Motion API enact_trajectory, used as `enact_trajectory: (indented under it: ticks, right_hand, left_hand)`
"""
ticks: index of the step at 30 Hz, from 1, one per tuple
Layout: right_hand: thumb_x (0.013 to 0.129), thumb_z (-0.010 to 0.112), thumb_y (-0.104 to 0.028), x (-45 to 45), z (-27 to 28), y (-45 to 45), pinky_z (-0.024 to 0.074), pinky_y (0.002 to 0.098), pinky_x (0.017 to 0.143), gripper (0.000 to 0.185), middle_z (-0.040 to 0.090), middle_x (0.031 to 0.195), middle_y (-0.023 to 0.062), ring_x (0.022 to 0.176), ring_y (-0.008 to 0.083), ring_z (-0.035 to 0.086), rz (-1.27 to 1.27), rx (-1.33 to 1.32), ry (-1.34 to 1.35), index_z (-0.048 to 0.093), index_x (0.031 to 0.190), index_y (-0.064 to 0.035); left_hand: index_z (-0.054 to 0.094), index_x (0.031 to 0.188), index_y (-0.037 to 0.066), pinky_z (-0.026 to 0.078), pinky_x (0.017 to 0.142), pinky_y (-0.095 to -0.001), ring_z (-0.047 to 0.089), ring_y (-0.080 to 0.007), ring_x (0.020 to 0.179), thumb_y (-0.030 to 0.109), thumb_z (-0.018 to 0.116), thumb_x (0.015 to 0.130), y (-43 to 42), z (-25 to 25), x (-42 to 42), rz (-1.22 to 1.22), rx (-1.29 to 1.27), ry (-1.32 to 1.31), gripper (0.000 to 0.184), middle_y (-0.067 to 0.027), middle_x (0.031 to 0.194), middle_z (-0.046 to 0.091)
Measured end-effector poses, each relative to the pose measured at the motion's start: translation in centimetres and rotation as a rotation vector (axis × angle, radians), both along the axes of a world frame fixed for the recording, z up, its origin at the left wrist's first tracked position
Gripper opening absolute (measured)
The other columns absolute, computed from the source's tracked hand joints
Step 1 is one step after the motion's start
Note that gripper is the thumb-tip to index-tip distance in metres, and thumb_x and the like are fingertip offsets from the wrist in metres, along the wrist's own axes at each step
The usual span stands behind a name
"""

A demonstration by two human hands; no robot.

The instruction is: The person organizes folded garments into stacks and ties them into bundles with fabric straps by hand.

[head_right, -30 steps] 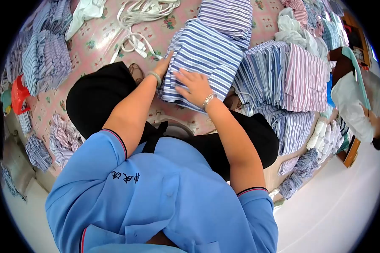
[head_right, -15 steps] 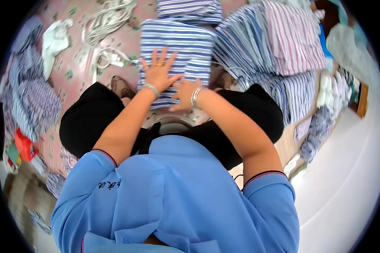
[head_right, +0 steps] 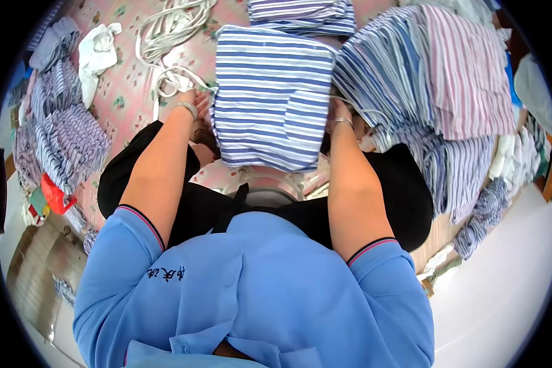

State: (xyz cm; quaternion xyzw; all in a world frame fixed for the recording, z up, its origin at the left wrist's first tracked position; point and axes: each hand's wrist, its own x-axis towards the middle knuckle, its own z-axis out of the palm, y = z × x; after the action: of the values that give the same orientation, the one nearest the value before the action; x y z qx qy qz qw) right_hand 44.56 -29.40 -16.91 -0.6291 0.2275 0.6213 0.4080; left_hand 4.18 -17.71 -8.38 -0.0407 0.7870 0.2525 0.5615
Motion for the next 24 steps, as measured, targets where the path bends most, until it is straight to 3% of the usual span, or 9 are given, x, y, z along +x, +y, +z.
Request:
enact_trajectory:
  ticks: [4,6,9,10,12,16,17,19,24]
  right_hand:
    - [0.081,0.059,-0.027,1.0,-1.0,0.2,0.0449,0.0446,0.084,0.038,0.048,0.123,0.0120,0.106,0.0288,0.050,-0.139,0.061,-0.030,0.052,0.113,-0.0076]
    - [0.079,0.060,-0.025,-0.4,2.6,2.2,0.0423,0.0470,0.086,0.035,0.053,0.109,0.0113,0.100,0.0282,0.051,-0.208,0.089,-0.120,0.055,0.109,-0.0079]
    - [0.083,0.056,-0.019,-2.0,7.3,4.5,0.0438,0.0431,0.082,0.022,0.060,0.085,0.0121,0.091,0.0299,0.054,-0.235,0.140,-0.161,0.059,0.095,-0.0015]
    - [0.084,0.056,-0.020,-1.9,7.0,4.6,0.0454,0.0419,0.077,0.018,0.059,0.076,0.0103,0.081,0.0285,0.056,-0.261,0.175,-0.182,0.058,0.080,-0.0024]
    - [0.085,0.056,-0.021,-1.2,5.0,4.0,0.0466,0.0402,0.072,0.022,0.056,0.069,0.0086,0.072,0.0254,0.056,-0.292,0.201,-0.189,0.052,0.068,-0.0068]
    - [0.086,0.055,-0.025,-2.6,7.3,3.2,0.0476,0.0370,0.062,0.029,0.052,0.060,0.0068,0.061,0.0222,0.052,-0.268,0.136,-0.235,0.047,0.063,-0.0098]
    - [0.087,0.054,-0.025,-2.6,7.3,3.2,0.0477,0.0345,0.060,0.029,0.054,0.061,0.0075,0.061,0.0212,0.052,-0.233,0.148,-0.244,0.047,0.063,-0.0098]
    - [0.086,0.054,-0.028,-2.8,7.4,3.5,0.0471,0.0329,0.053,0.029,0.055,0.062,0.0081,0.056,0.0208,0.053,-0.189,0.170,-0.191,0.050,0.064,-0.0084]
    - [0.087,0.051,-0.031,-3.6,9.5,4.3,0.0422,0.0292,0.048,0.029,0.054,0.063,0.0034,0.054,0.0161,0.050,0.064,0.190,-0.310,0.057,0.070,-0.0091]
  left_hand:
    - [0.051,0.113,0.011,0.042,0.069,-0.0420,0.056,-0.0204,0.082,0.046,0.054,0.083,-1.1,-3.7,1.1,-0.202,-0.125,0.050,0.046,-0.0048,0.095,0.058]
    - [0.054,0.108,0.002,0.045,0.055,-0.0317,0.057,-0.0180,0.070,0.033,0.064,0.081,-0.3,-4.5,2.0,-0.197,-0.062,0.053,0.042,-0.0079,0.089,0.060]
    - [0.057,0.091,0.001,0.045,0.053,-0.0287,0.055,-0.0179,0.059,0.024,0.058,0.084,-0.1,-8.7,1.4,-0.120,0.004,-0.093,0.024,-0.0068,0.072,0.058]
    - [0.056,0.090,0.002,0.046,0.053,-0.0281,0.057,-0.0182,0.065,0.018,0.053,0.086,-0.1,-10.6,0.5,-0.220,-0.002,-0.105,0.017,-0.0082,0.077,0.058]
    - [0.053,0.095,0.001,0.050,0.060,-0.0274,0.059,-0.0180,0.078,0.014,0.049,0.086,-0.3,-10.0,0.6,0.072,0.007,-0.110,0.016,-0.0102,0.087,0.058]
    - [0.048,0.105,0.001,0.050,0.083,-0.0379,0.056,-0.0253,0.091,0.007,0.044,0.086,-2.5,-10.8,-1.5,0.206,0.187,-0.318,0.021,-0.0137,0.101,0.053]
    - [0.047,0.106,0.002,0.048,0.083,-0.0439,0.055,-0.0273,0.093,0.008,0.038,0.087,-1.2,-7.5,-0.4,0.617,0.110,-0.303,0.022,-0.0140,0.104,0.051]
    - [0.043,0.107,-0.004,0.047,0.081,-0.0477,0.052,-0.0273,0.095,0.014,0.032,0.089,-1.4,-9.6,-3.8,0.635,0.289,-0.270,0.028,-0.0154,0.102,0.049]
    - [0.038,0.107,-0.001,0.044,0.084,-0.0466,0.048,-0.0259,0.086,0.020,0.029,0.089,2.4,-0.6,-6.6,0.670,0.366,-0.153,0.030,-0.0143,0.100,0.042]
